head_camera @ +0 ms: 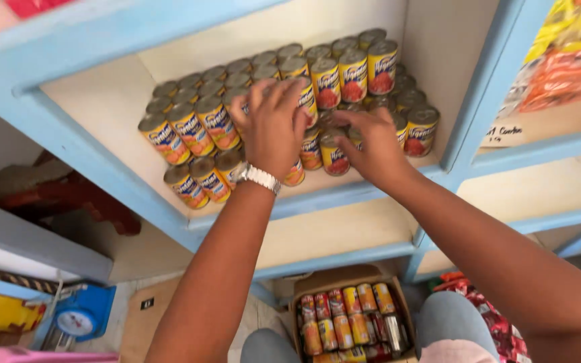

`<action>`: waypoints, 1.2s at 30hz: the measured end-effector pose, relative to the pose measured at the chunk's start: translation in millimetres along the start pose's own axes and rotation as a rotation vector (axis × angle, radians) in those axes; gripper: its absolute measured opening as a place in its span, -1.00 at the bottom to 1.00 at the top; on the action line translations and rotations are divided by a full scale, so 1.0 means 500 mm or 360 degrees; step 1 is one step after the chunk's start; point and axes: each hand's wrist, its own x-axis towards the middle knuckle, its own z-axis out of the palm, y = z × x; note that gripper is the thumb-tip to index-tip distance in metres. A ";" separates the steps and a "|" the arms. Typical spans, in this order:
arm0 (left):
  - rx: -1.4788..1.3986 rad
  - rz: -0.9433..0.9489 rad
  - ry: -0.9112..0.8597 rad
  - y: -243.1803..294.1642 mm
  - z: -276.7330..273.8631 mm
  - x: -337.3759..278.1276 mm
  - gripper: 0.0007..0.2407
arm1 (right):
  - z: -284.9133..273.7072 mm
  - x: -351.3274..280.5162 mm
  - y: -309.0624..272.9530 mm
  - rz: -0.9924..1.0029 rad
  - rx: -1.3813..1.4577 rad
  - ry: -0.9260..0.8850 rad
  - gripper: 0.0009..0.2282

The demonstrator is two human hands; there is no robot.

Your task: Organizing and stocking canned goods on a retail shelf from a cardboard box.

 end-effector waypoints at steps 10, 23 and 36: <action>-0.0054 -0.0039 -0.0106 -0.035 0.041 0.070 -0.96 | 0.076 0.109 0.011 0.0381 -0.0037 -0.0127 -0.69; -0.0629 -0.0084 -0.0153 0.094 0.143 0.107 -0.95 | -0.057 0.056 0.105 0.0507 0.0247 0.0051 -0.55; -0.0816 -0.0073 -0.0154 0.163 0.272 0.161 -0.95 | -0.032 0.010 0.186 0.0449 0.0127 0.0427 -0.47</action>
